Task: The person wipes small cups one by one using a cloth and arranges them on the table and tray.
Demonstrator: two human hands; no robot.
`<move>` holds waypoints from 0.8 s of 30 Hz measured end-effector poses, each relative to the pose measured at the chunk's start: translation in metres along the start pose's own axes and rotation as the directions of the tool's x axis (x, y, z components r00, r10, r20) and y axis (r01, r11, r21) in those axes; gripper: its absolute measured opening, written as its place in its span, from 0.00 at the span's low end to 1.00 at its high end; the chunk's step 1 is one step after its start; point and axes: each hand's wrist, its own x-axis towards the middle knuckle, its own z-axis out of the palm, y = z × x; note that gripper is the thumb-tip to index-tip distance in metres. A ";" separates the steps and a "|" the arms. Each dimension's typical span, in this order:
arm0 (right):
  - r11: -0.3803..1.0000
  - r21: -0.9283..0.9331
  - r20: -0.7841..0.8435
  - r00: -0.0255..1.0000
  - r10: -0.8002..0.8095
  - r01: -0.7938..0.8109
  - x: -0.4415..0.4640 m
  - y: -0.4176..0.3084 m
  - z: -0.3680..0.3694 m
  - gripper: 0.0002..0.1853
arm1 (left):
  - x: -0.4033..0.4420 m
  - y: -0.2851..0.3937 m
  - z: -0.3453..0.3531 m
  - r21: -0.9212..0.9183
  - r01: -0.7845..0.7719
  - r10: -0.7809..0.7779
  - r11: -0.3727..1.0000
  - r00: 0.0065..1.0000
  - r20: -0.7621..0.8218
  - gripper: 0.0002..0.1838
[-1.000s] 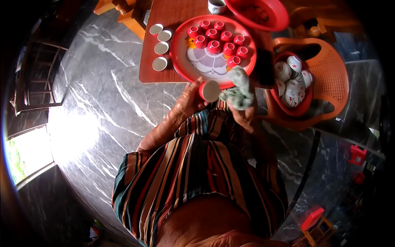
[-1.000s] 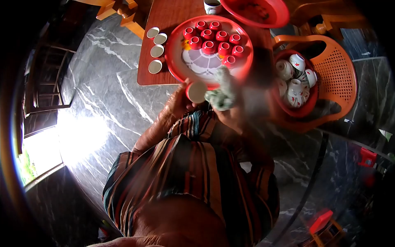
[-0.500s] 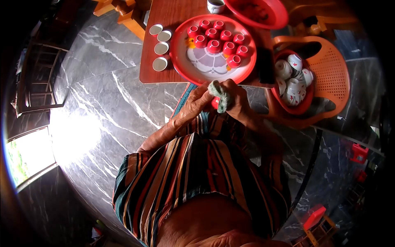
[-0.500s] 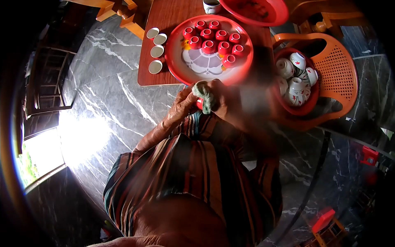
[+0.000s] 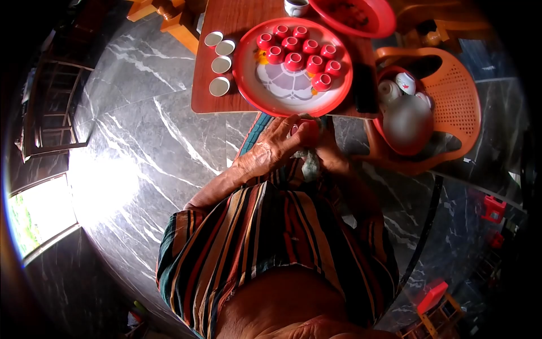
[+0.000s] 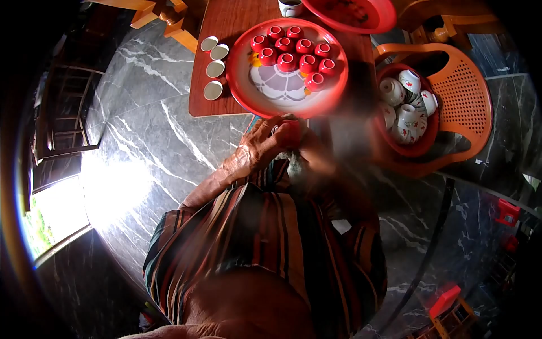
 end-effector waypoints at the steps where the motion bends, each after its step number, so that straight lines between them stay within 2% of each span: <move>1: 1.000 0.001 0.001 1.000 0.001 -0.001 0.000 0.002 0.000 0.20 | 0.000 -0.001 0.002 0.098 -0.073 0.079 0.993 0.995 -0.060 0.37; 3: 0.996 -0.072 -0.057 0.997 -0.048 0.044 0.001 0.007 -0.003 0.18 | 0.003 0.001 -0.001 0.080 -0.089 0.095 0.993 0.993 -0.067 0.39; 4: 0.996 -0.071 -0.059 0.997 -0.050 0.046 0.000 0.007 -0.004 0.18 | 0.005 0.004 -0.003 0.017 -0.067 0.069 0.998 0.993 -0.101 0.35; 5: 0.857 -0.443 -0.026 0.952 -0.305 0.262 -0.001 0.007 -0.006 0.17 | 0.006 0.008 -0.006 -0.048 -0.046 0.040 0.998 0.990 -0.132 0.31; 6: 0.543 -0.733 0.101 0.855 -0.508 0.409 -0.002 0.006 -0.008 0.16 | 0.007 0.013 -0.009 -0.050 -0.047 0.040 0.998 0.991 -0.130 0.31; 7: 0.544 -0.733 0.100 0.855 -0.508 0.409 -0.003 0.005 -0.008 0.16 | 0.008 0.017 -0.014 -0.205 0.092 -0.107 0.974 0.992 -0.064 0.30; 8: 0.403 -0.821 0.113 0.808 -0.579 0.404 -0.004 0.002 -0.008 0.16 | 0.009 0.019 -0.017 -0.344 0.234 -0.241 0.909 0.970 0.023 0.30; 9: 0.253 -0.890 0.139 0.754 -0.642 0.379 -0.005 0.000 -0.009 0.16 | 0.010 0.019 -0.016 -0.343 0.234 -0.241 0.910 0.970 0.023 0.30; 11: 0.390 -0.794 0.115 0.746 -0.656 0.466 -0.005 0.000 -0.011 0.17 | 0.013 0.018 -0.014 -0.693 0.299 -0.327 0.656 0.940 0.096 0.28; 12: 0.509 -0.756 0.043 0.808 -0.588 0.411 -0.011 -0.013 0.005 0.20 | 0.013 0.016 -0.015 -0.692 0.299 -0.327 0.657 0.940 0.095 0.28; 13: 0.191 -0.871 0.251 0.743 -0.621 0.453 -0.011 -0.029 0.014 0.23 | 0.013 0.013 -0.016 -0.742 0.376 -0.354 0.555 0.914 0.199 0.26; 14: -0.150 -0.874 0.447 0.642 -0.623 0.463 -0.011 -0.045 0.022 0.26 | 0.013 0.011 -0.019 -0.773 0.452 -0.366 0.445 0.879 0.304 0.25; 15: -0.150 -0.874 0.447 0.642 -0.623 0.463 -0.011 -0.052 0.028 0.26 | 0.014 0.011 -0.020 -0.786 0.524 -0.364 0.327 0.838 0.407 0.25; 16: -0.197 -0.807 0.533 0.543 -0.649 0.557 -0.011 -0.057 0.033 0.27 | 0.014 0.016 -0.022 -0.830 0.536 -0.369 0.157 0.811 0.454 0.26; 17: -0.247 -0.729 0.606 0.433 -0.668 0.638 -0.011 -0.058 0.036 0.27 | -0.003 -0.006 -0.003 -0.834 0.551 -0.264 -0.016 0.803 0.535 0.26; 19: -0.249 -0.730 0.598 0.420 -0.682 0.636 -0.003 -0.045 0.022 0.25 | -0.011 -0.012 0.002 -0.818 0.574 -0.268 -0.048 0.781 0.564 0.27; 20: -0.198 -0.742 0.579 0.464 -0.670 0.640 0.004 -0.040 0.015 0.25 | -0.008 -0.007 0.002 -0.817 0.575 -0.264 -0.048 0.781 0.565 0.27; 21: -0.144 -0.752 0.560 0.509 -0.654 0.643 0.007 -0.036 0.008 0.25 | -0.003 0.002 0.004 -0.854 0.510 -0.357 0.097 0.819 0.449 0.27; 22: 0.010 -0.776 0.465 0.584 -0.665 0.630 0.003 -0.030 0.004 0.22 | -0.002 0.003 0.004 -0.863 0.475 -0.396 0.172 0.836 0.381 0.28; 23: 0.011 -0.774 0.467 0.583 -0.664 0.633 0.005 -0.028 0.006 0.22 | 0.000 0.005 0.003 -0.861 0.444 -0.432 0.249 0.846 0.311 0.28; 24: 0.029 -0.810 0.410 0.601 -0.686 0.585 0.006 -0.024 0.007 0.20 | 0.004 0.004 -0.001 -0.797 0.397 -0.389 0.456 0.894 0.223 0.29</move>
